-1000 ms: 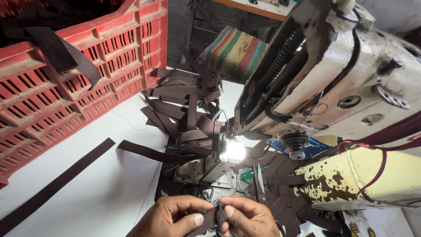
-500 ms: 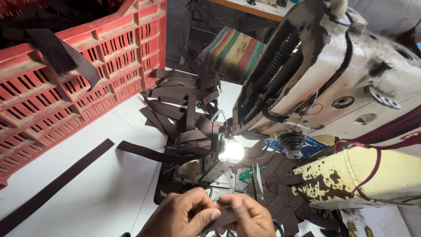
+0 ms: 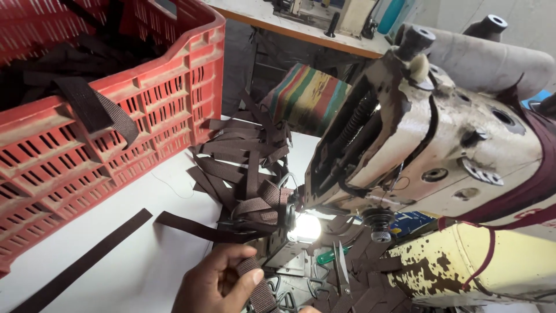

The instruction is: Stitching fabric straps using an industrial sewing machine.

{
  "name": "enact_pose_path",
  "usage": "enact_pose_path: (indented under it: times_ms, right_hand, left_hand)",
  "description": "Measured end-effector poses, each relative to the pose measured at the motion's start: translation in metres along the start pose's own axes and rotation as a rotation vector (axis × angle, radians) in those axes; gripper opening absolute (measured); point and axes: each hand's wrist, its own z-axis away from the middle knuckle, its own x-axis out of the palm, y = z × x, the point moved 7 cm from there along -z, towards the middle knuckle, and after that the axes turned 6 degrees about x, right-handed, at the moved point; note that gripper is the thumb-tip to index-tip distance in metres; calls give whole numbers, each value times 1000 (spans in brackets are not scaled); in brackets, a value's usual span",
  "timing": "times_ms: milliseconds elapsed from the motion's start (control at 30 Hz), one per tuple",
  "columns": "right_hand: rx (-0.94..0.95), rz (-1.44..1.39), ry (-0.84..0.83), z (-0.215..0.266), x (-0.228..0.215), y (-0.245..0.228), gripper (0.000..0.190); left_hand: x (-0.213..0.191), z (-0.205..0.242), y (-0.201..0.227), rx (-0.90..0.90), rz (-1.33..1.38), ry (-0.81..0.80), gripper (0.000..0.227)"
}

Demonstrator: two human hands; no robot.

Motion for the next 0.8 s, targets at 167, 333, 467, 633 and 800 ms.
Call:
enact_pose_path:
  times_ms: [167,333,467,633,800]
  right_hand:
    - [-31,217,450,21,-12,-34,31]
    - [-140,-377,-537,29,17,-120,3]
    - [-218,-377,-403,27,14,-117,5]
    - [-76,-338,-233,22,11,-101,7]
    - [-15,-373,-322,13,16,-74,7]
  left_hand:
    - [15,11,45,482,-1,-20,25]
    - [30,13,41,380,18,-47,59]
    - [32,12,30,282,38,-42,55]
    - [28,15,34,371,72,36,48]
    - [31,9,35,452,65,39,18]
